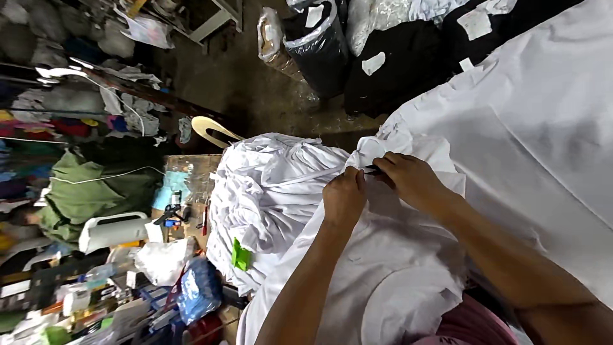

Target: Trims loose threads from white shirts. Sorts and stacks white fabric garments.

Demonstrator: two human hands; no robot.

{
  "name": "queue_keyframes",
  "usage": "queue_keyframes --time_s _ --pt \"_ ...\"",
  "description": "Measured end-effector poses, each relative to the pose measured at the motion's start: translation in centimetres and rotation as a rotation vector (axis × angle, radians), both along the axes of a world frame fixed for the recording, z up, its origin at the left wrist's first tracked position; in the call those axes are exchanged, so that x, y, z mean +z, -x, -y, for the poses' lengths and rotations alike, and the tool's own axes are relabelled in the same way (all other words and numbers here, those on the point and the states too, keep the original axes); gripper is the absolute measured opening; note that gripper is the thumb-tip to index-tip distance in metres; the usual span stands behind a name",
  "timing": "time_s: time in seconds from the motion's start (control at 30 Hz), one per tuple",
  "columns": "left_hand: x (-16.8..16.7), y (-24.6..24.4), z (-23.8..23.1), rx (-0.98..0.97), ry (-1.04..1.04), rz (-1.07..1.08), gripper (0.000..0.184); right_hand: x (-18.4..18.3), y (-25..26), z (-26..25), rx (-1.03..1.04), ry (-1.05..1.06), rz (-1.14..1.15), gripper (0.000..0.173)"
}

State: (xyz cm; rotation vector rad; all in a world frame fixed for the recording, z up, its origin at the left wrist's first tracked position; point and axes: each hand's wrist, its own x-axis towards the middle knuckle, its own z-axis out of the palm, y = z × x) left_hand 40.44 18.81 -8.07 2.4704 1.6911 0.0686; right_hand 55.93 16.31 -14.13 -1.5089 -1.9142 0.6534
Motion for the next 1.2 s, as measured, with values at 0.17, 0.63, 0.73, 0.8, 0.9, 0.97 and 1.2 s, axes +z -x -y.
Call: queue_keyframes --time_s 0.17,0.63,0.73,0.8,0.9,0.97,1.2 --pt "-0.8 -0.1 0.1 -0.001 -0.008 0.116 0.020 -0.9 -0.4 -1.1 0.036 -0.066 -0.133 0.013" --pt "10.3 24.8 -7.7 0.370 0.040 0.109 0.026 -3.2 -7.7 -4.4 0.028 0.284 -0.083 0.014" --pt "14.4 29.0 -9.3 0.670 -0.075 -0.035 0.043 0.4 -4.0 1.4 0.064 0.136 -0.099 0.011" --pt "14.6 24.9 -8.9 0.569 -0.087 0.058 0.043 1.4 -0.7 3.6 0.230 0.260 -0.097 0.024" --pt "11.1 15.0 -7.7 0.255 0.080 0.126 0.037 2.3 1.7 4.4 0.347 0.346 0.018 0.036" --pt "7.7 8.4 -6.3 0.047 0.243 0.105 0.029 3.5 1.5 5.0 0.401 0.342 0.086 0.035" --pt "-3.3 -2.9 -4.0 -0.236 0.526 -0.026 0.035 3.2 -1.3 5.8 0.458 0.257 -0.021 0.027"
